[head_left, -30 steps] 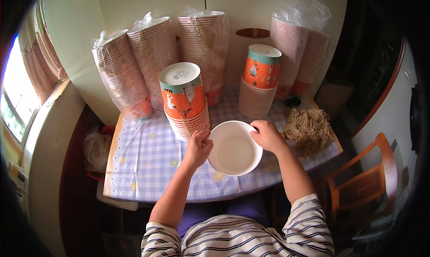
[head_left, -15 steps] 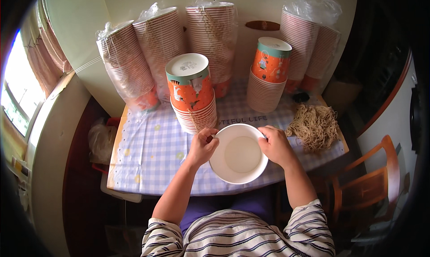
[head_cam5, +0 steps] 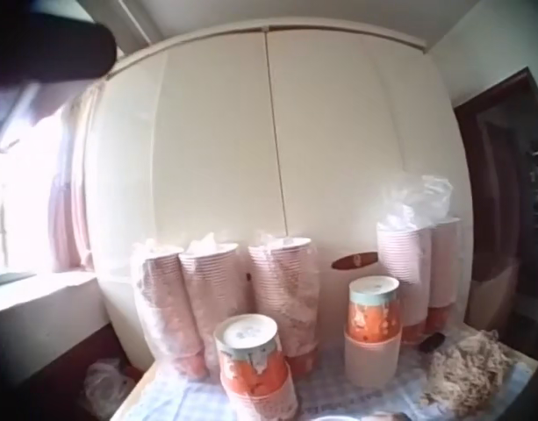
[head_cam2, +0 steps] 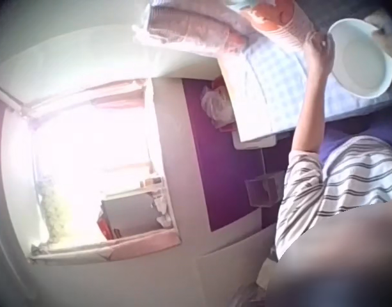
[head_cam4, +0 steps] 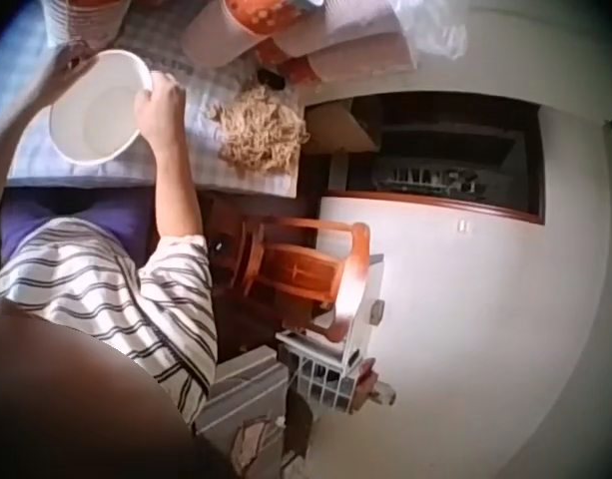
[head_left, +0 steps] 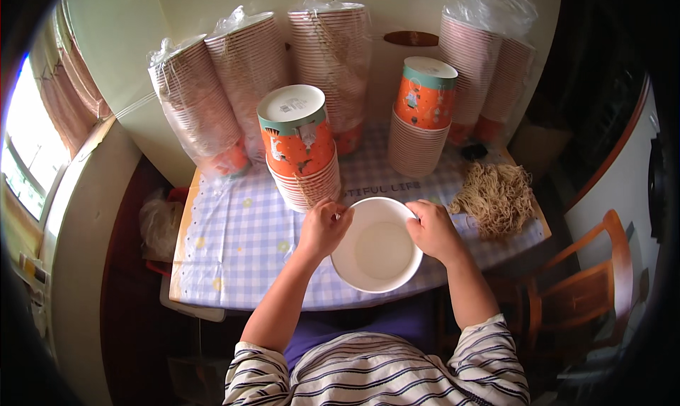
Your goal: Attaching plastic handles to paper food buckets at a workspace.
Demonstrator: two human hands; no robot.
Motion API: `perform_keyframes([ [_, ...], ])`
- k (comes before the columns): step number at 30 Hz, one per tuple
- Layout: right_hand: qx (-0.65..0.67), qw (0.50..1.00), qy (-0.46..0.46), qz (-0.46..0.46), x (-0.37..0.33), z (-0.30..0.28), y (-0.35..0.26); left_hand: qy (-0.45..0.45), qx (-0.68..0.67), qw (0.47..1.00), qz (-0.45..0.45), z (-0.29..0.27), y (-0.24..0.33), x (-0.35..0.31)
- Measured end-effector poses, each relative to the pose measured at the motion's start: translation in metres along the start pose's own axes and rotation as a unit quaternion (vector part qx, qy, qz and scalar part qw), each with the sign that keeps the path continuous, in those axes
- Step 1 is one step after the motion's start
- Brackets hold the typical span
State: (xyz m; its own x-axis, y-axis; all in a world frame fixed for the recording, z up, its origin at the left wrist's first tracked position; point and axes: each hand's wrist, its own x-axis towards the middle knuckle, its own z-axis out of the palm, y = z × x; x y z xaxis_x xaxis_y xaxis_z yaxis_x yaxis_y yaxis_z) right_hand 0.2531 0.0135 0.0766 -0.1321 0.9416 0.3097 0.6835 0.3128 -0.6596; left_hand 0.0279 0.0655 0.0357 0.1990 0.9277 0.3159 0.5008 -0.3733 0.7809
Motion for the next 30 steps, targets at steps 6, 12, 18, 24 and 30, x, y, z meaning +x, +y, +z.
perform_keyframes([
  [6,0.009,0.999,0.027,-0.021,0.005,0.004,0.002,0.002,0.063,0.998,-0.022,0.002,0.006,0.001],
  [12,0.020,1.000,0.016,-0.009,0.013,0.006,0.008,0.021,0.055,0.998,0.010,0.005,-0.006,-0.003],
  [18,0.029,0.999,-0.012,0.018,0.015,0.002,0.002,0.007,0.064,0.997,-0.032,0.003,0.008,0.003],
  [24,0.028,1.000,-0.006,0.004,0.018,0.004,0.003,0.018,0.130,0.991,-0.011,0.011,-0.006,0.006],
  [30,0.059,0.998,-0.021,0.020,0.028,0.004,0.014,0.006,0.110,0.994,-0.003,0.011,-0.003,-0.002],
])
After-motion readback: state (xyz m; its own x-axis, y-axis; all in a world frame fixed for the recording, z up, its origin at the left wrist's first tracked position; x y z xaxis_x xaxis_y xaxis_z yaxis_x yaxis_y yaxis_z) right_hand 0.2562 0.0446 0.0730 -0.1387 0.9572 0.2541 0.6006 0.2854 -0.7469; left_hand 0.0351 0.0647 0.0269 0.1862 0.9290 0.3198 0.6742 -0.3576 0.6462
